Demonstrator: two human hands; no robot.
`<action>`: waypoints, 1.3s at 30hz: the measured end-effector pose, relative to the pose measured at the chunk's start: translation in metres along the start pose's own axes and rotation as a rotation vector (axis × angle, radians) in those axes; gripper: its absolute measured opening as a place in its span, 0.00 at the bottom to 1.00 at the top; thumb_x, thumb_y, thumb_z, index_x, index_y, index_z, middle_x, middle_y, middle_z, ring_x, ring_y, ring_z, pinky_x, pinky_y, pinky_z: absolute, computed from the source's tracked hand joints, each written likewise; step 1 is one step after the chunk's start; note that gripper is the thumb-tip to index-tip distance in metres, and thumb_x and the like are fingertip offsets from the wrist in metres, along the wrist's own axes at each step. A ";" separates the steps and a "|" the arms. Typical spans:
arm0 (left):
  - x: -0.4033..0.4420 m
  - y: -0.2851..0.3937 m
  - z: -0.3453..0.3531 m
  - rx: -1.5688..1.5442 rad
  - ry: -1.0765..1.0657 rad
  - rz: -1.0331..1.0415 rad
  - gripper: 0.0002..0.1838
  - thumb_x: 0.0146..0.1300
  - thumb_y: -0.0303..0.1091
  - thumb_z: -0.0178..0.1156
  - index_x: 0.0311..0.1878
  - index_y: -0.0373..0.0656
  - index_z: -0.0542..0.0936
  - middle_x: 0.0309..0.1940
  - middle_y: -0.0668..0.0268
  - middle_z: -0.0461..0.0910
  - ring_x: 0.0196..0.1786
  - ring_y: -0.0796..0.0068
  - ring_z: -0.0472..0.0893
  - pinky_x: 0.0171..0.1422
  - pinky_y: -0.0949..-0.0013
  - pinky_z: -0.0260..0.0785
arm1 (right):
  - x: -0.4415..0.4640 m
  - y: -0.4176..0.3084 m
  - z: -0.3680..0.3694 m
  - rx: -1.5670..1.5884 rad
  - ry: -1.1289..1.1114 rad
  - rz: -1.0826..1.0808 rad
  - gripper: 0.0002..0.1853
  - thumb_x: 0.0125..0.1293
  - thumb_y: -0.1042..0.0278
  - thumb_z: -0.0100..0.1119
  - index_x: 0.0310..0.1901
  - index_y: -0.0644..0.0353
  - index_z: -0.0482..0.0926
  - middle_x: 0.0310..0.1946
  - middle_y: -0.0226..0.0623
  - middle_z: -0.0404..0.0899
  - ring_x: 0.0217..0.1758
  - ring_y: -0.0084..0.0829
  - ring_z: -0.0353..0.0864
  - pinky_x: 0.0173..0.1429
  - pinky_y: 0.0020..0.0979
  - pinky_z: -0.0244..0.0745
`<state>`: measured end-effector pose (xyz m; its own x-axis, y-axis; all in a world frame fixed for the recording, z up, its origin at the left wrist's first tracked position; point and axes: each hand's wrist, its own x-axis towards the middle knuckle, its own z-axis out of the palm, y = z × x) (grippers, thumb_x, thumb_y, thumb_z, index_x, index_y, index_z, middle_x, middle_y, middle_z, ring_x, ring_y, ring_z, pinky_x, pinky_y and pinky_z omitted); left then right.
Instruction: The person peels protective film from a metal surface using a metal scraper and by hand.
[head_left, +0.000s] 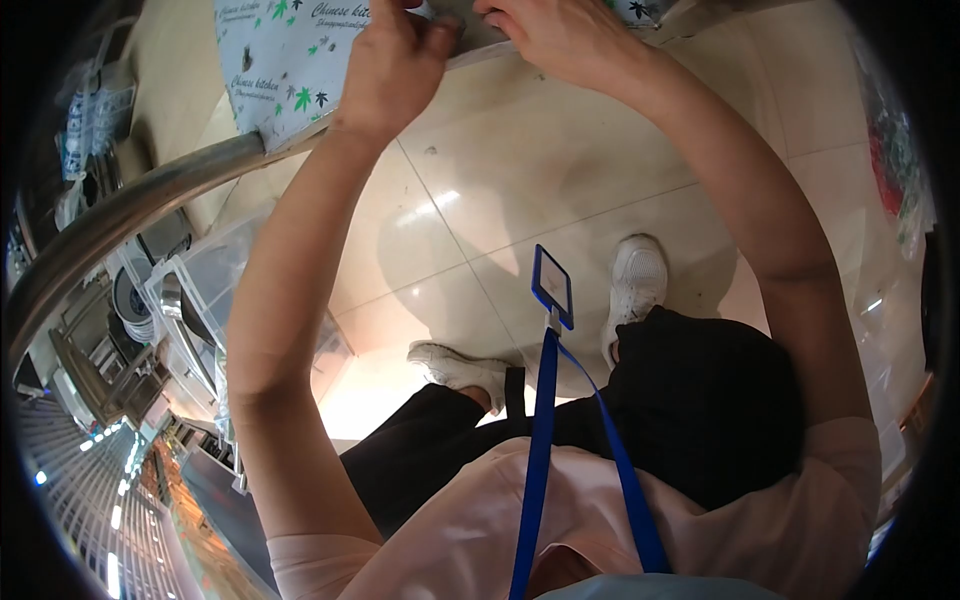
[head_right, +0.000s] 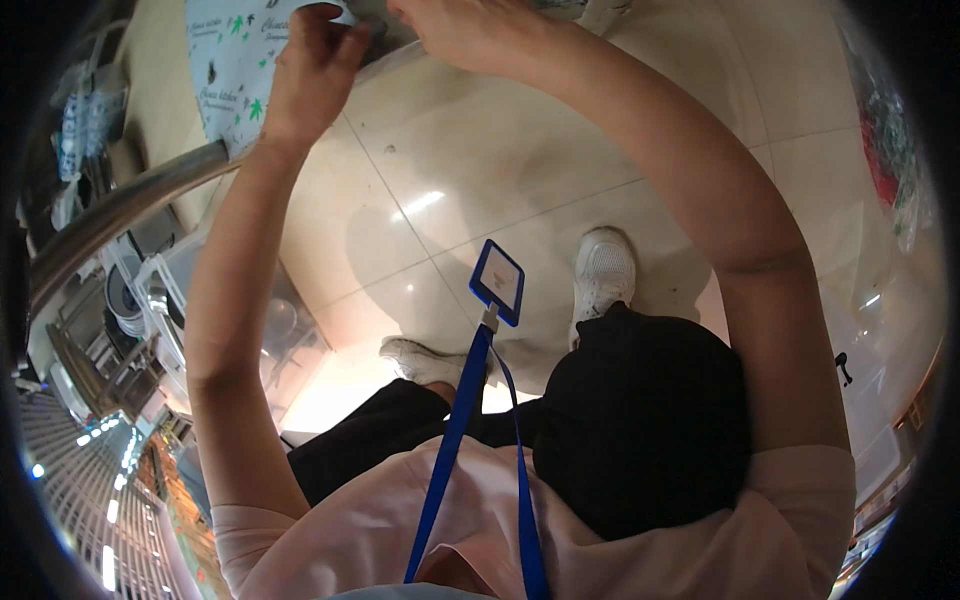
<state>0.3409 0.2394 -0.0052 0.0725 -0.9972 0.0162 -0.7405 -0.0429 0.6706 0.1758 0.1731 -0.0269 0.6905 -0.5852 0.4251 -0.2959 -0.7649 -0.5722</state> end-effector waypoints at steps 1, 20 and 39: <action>-0.001 0.003 0.002 0.033 -0.004 0.045 0.17 0.52 0.23 0.56 0.43 0.33 0.62 0.22 0.54 0.75 0.27 0.59 0.76 0.32 0.64 0.68 | 0.000 0.000 0.000 -0.005 0.006 0.000 0.04 0.52 0.76 0.50 0.25 0.63 0.75 0.27 0.43 0.72 0.35 0.44 0.71 0.43 0.39 0.65; -0.005 0.002 0.011 0.109 0.163 -0.088 0.21 0.56 0.33 0.58 0.45 0.33 0.62 0.25 0.57 0.76 0.26 0.68 0.75 0.33 0.71 0.67 | -0.004 0.008 0.009 0.052 0.174 -0.002 0.09 0.49 0.81 0.51 0.34 0.65 0.74 0.30 0.43 0.71 0.36 0.44 0.71 0.41 0.38 0.68; -0.023 -0.017 0.000 -0.039 0.362 -0.115 0.19 0.58 0.29 0.57 0.45 0.35 0.58 0.26 0.60 0.75 0.27 0.75 0.73 0.35 0.74 0.65 | -0.003 0.010 0.003 0.120 0.182 0.060 0.08 0.57 0.77 0.48 0.38 0.66 0.72 0.31 0.47 0.72 0.36 0.48 0.73 0.41 0.40 0.69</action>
<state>0.3518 0.2629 -0.0168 0.3900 -0.8997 0.1959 -0.6885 -0.1437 0.7109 0.1733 0.1683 -0.0360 0.5405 -0.6761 0.5007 -0.2450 -0.6958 -0.6751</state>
